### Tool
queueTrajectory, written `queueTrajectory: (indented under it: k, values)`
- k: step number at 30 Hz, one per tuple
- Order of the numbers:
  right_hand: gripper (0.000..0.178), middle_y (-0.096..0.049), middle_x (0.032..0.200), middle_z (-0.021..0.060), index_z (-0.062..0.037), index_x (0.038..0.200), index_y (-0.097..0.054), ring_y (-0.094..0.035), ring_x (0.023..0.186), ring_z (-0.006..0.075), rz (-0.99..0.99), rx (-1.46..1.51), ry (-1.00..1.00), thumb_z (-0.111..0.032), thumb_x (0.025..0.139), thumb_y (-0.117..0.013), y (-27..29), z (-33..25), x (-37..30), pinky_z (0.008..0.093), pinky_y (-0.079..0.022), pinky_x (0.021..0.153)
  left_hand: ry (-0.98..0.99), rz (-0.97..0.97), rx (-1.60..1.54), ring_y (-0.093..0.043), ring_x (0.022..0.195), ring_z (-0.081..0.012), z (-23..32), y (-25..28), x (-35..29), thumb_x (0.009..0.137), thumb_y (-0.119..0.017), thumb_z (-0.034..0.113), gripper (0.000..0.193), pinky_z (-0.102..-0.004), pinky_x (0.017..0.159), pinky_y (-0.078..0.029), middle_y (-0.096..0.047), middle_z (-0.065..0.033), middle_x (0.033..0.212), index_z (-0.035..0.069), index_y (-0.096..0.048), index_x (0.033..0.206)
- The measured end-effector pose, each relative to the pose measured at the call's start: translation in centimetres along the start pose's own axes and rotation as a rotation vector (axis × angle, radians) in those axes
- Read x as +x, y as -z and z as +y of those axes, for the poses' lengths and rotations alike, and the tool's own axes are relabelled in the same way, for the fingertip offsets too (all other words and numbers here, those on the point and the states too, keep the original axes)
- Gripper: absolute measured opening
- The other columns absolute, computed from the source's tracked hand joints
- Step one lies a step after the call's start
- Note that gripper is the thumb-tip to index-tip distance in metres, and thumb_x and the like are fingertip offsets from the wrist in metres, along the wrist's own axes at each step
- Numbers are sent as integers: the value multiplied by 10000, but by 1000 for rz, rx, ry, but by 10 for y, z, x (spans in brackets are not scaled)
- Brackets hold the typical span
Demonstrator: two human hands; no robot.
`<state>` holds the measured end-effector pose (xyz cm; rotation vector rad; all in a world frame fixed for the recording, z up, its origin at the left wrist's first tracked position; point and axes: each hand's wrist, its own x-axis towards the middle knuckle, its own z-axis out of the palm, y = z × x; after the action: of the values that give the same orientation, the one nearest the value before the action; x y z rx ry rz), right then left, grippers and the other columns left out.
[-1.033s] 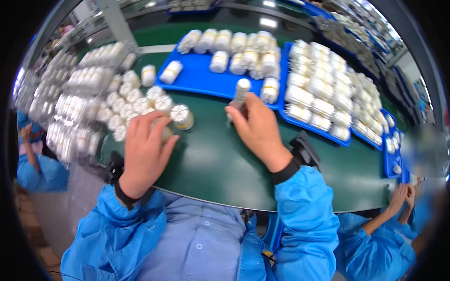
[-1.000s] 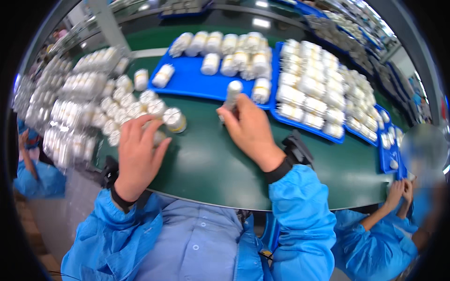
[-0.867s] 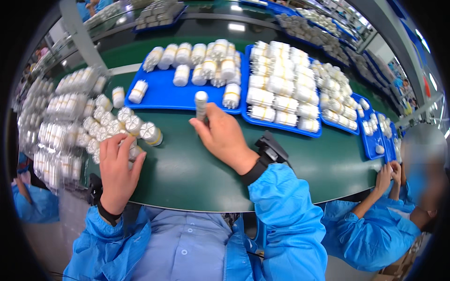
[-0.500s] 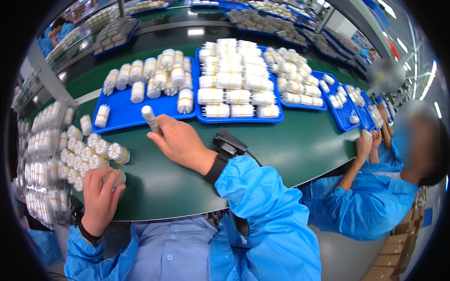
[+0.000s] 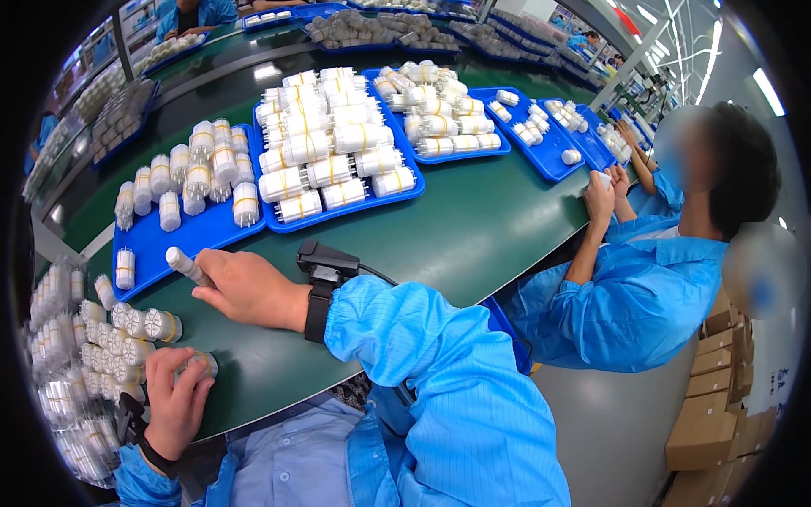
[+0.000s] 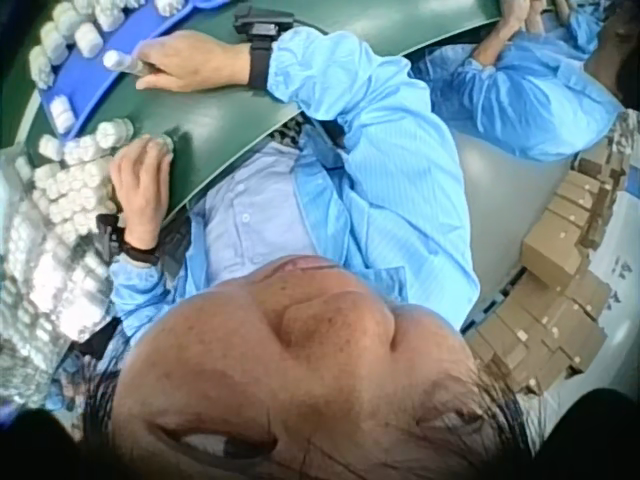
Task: The person puts on wrist straps, applies a handheld tool to bundles of components, and places the bundled components into plastic trays.
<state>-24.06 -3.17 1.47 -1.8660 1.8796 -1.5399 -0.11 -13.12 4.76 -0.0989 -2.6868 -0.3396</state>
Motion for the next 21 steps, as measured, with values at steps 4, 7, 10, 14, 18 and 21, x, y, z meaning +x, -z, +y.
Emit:
queueTrajectory:
  k: [4, 7, 10, 14, 18, 21]
  values:
    - [304, -627, 853, 174, -28, 1031, -501, -628, 750, 396, -5, 2, 19, -204, 917, -722, -2, -2, -1, 473, -483, 629, 66, 73, -51, -551, 1043, -370, 7, -9, -3, 674, -824, -11, 517, -451, 865, -488, -577, -161, 1231, 54, -639, 1152]
    - [326, -633, 837, 183, -25, 1059, -482, -632, 743, 406, -6, 18, -15, -201, 920, -719, -4, 0, -2, 478, -480, 618, 232, 131, -126, -550, 1052, -369, 10, -11, -4, 671, -830, -13, 562, -446, 885, -482, -569, -179, 1244, 52, -617, 1187]
    - [342, -637, 821, 189, -21, 1082, -468, -633, 733, 414, 0, 21, -26, -199, 925, -713, -3, 2, -3, 482, -478, 610, 170, 81, -144, -563, 1069, -376, 0, -10, -1, 704, -829, 19, 592, -450, 906, -479, -571, -196, 1234, 28, -578, 1240]
    - [313, -648, 825, 197, -20, 1074, -468, -638, 751, 422, -13, 21, -24, -191, 933, -689, -2, -3, -1, 497, -482, 628, 97, 84, -185, -577, 1069, -389, 1, -12, -2, 729, -828, 54, 671, -460, 920, -479, -583, -208, 1222, 3, -515, 1320]
    - [313, -645, 824, 184, -27, 1084, -473, -633, 730, 413, 0, 21, -7, -190, 935, -694, -4, -1, -2, 487, -474, 603, 224, 59, -273, -582, 1057, -391, 7, -16, -7, 726, -832, 60, 720, -457, 925, -480, -596, -210, 1203, 4, -486, 1356]
    - [308, -649, 819, 179, -28, 1082, -473, -639, 733, 408, -6, -6, -9, -182, 932, -694, -4, -2, -5, 486, -478, 604, 308, 91, -339, -590, 1029, -387, 5, -19, -7, 731, -835, 82, 681, -447, 910, -484, -609, -202, 1166, 3, -506, 1322]
